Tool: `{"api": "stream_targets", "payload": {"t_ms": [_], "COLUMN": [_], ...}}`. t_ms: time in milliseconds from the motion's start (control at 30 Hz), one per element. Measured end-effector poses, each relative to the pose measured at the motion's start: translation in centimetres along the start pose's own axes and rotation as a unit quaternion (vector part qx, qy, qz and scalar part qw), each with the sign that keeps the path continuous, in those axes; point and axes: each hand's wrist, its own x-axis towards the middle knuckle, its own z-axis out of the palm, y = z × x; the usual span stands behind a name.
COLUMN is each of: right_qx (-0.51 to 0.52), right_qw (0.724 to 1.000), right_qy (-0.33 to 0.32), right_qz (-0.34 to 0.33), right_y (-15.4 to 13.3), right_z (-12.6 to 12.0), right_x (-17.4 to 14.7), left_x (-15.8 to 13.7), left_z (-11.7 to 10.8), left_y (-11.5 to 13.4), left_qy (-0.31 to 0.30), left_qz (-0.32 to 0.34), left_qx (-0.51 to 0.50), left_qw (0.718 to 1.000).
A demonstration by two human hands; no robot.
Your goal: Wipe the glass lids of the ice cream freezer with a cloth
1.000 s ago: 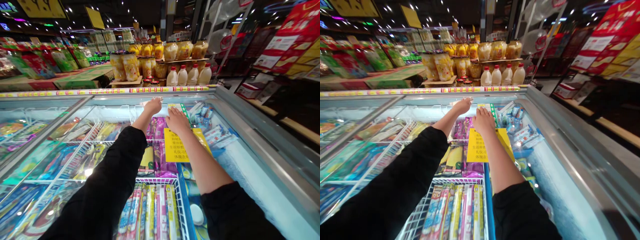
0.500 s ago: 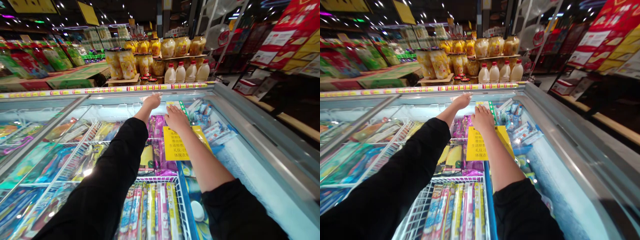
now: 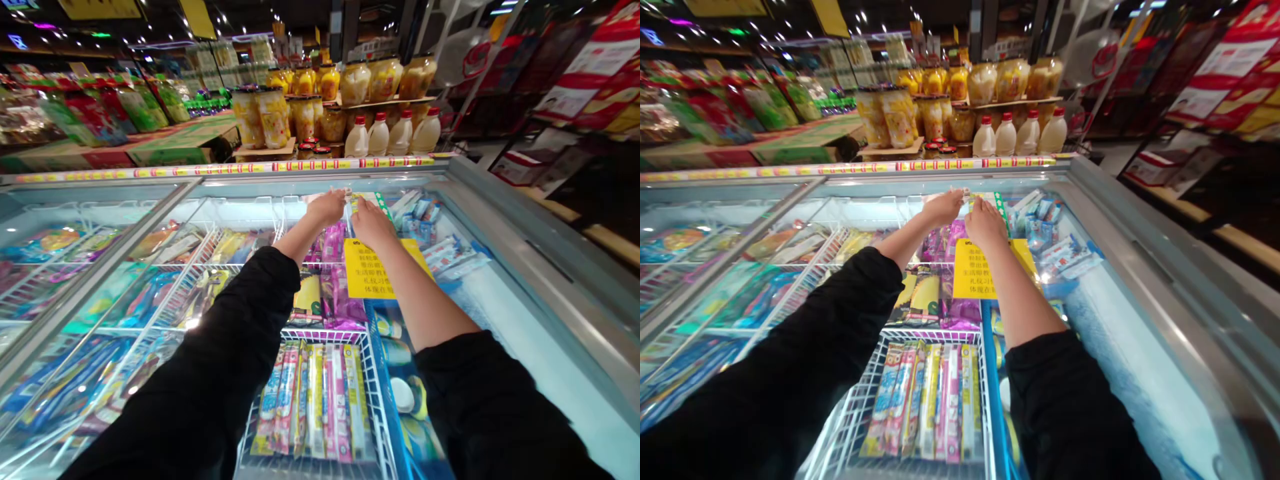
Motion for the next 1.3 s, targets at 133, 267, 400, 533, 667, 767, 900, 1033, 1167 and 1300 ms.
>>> {"api": "stream_targets", "payload": {"t_ms": [133,267,400,533,667,767,900,1033,1167,1300], "right_qx": [0.051,0.087,0.011,-0.049,-0.058,-0.061,-0.052,-0.037,-0.02,0.012], "right_qw": [0.998,0.988,1.0,0.998,0.995,0.991,0.989,0.991,0.99,0.988], "right_qy": [0.031,0.074,0.005,-0.045,-0.074,-0.093,-0.099,-0.084,-0.088,-0.098], "right_qz": [0.02,0.1,0.027,-0.023,-0.042,-0.069,-0.101,-0.102,-0.106,-0.121], "right_y": [0.4,0.7,0.3,-0.6,-0.7,0.0,1.2,1.6,1.6,2.1], "right_z": [0.0,-0.5,-1.1,-1.5,-2.1,-2.8,-3.8,-4.0,-4.2,-4.9], "right_x": [0.3,0.0,-2.0,-5.8,-10.8,-14.6,-18.6,-20.1,-19.9,-20.0], "left_x": [-4.8,-12.2,-18.4,-19.5,-18.3,-20.1,-26.0,-29.4,-28.2,-28.1], "left_z": [0.7,0.9,0.4,-0.4,0.0,0.8,1.5,1.0,0.7,1.5], "left_y": [1.2,2.6,3.0,2.6,3.6,5.2,5.9,4.2,4.2,7.5], "left_qy": [-0.022,-0.029,-0.053,-0.056,-0.031,-0.015,-0.038,-0.042,-0.015,-0.012], "left_qz": [0.064,0.104,0.115,0.072,0.003,0.02,0.132,0.156,0.057,0.057], "left_qx": [-0.001,0.008,0.008,-0.004,-0.012,-0.01,-0.013,-0.025,-0.03,-0.032], "left_qw": [0.998,0.994,0.992,0.996,0.999,1.0,0.99,0.987,0.998,0.998]}}
